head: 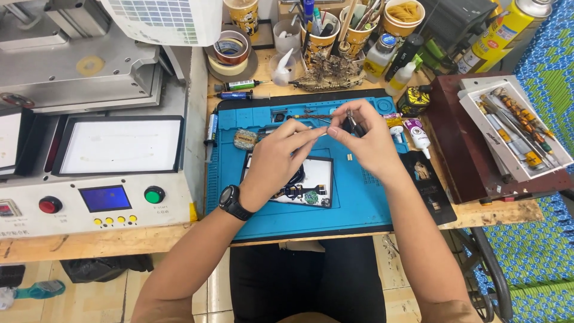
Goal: A technician performs delicate repairs on a smartphone, including component assembly and applying adhesive to the screen frame.
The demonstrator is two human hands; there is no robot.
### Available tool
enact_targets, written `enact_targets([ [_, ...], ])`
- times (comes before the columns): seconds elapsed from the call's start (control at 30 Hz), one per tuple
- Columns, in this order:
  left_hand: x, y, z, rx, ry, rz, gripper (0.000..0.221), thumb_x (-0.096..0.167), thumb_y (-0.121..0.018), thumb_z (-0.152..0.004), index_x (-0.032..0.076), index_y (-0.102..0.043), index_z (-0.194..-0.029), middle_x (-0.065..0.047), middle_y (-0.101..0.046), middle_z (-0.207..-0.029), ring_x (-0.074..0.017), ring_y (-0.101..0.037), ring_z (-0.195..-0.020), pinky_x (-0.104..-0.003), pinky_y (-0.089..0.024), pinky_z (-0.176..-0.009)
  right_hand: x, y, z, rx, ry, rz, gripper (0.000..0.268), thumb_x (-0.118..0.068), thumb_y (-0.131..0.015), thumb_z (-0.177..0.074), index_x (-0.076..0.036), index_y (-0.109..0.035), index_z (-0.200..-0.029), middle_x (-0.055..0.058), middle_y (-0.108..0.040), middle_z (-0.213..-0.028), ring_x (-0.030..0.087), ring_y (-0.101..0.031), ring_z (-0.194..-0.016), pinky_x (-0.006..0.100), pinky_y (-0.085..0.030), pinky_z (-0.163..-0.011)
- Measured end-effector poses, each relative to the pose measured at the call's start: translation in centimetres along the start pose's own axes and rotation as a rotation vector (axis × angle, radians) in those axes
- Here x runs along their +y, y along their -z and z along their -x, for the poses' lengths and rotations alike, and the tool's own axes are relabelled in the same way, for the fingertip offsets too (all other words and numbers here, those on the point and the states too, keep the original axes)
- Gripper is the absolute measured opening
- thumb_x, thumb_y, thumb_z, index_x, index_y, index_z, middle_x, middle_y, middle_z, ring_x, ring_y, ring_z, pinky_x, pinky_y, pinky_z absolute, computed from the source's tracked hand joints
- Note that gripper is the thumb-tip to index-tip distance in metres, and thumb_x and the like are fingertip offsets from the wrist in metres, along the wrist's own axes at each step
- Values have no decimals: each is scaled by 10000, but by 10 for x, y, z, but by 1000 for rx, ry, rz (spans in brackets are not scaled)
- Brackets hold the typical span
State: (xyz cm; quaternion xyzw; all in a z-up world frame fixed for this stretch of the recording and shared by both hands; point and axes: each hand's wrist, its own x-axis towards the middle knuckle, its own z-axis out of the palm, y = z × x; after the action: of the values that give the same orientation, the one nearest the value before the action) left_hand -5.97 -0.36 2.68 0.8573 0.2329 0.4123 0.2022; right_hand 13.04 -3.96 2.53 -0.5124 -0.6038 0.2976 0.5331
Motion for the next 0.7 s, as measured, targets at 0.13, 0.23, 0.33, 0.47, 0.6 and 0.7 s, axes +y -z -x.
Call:
enact_targets([
  [0.13, -2, -2, 0, 4, 31, 80, 185, 52, -569, -922, 127, -672, -1056, -42, -626, -840, -202, -604, -614, -268, -500, -525, 3, 1, 1, -6, -30, 1, 128, -49, -683, -856, -39, -622, -969, 74, -630, -802, 162, -601, -827, 333, -483, -787],
  [0.23, -5, -3, -1, 26, 66, 152, 182, 63, -573, -925, 122, -673, -1065, -40, -625, -835, -161, -578, -589, -253, -490, -512, 5, -2, 2, 37, -29, -128, 96, -104, -605, -930, -13, -628, -949, 90, -636, -804, 166, -629, -833, 308, -516, -796],
  [0.33, -5, -3, -1, 29, 92, 178, 180, 52, -571, -926, 102, -676, -1064, -50, -624, -827, -145, -565, -582, -247, -481, -511, 3, -2, 2, 60, -40, -170, 97, -80, -583, -935, -4, -641, -947, 99, -629, -803, 169, -623, -820, 306, -522, -788],
  [0.47, -6, -3, -1, 29, 101, 187, 194, 47, -567, -926, 109, -675, -1074, -43, -621, -823, -131, -561, -583, -243, -480, -513, 8, -2, 2, 59, -19, -111, 137, -43, -693, -845, 15, -653, -962, 110, -626, -803, 153, -605, -828, 297, -512, -739],
  [0.6, -2, -4, -1, 39, 95, 188, 179, 33, -577, -912, 79, -678, -1052, -76, -625, -816, -155, -562, -578, -260, -483, -495, 13, -1, 2, 46, -13, -125, 132, -19, -698, -831, 18, -649, -947, 106, -617, -777, 139, -587, -818, 273, -499, -714],
  [0.7, -1, -4, 0, 45, 100, 167, 197, 34, -598, -895, 114, -685, -1053, -46, -638, -817, -136, -575, -577, -253, -488, -490, 13, -2, 3, 30, -21, -121, 140, -1, -705, -810, 13, -651, -939, 103, -620, -773, 141, -589, -818, 270, -496, -702],
])
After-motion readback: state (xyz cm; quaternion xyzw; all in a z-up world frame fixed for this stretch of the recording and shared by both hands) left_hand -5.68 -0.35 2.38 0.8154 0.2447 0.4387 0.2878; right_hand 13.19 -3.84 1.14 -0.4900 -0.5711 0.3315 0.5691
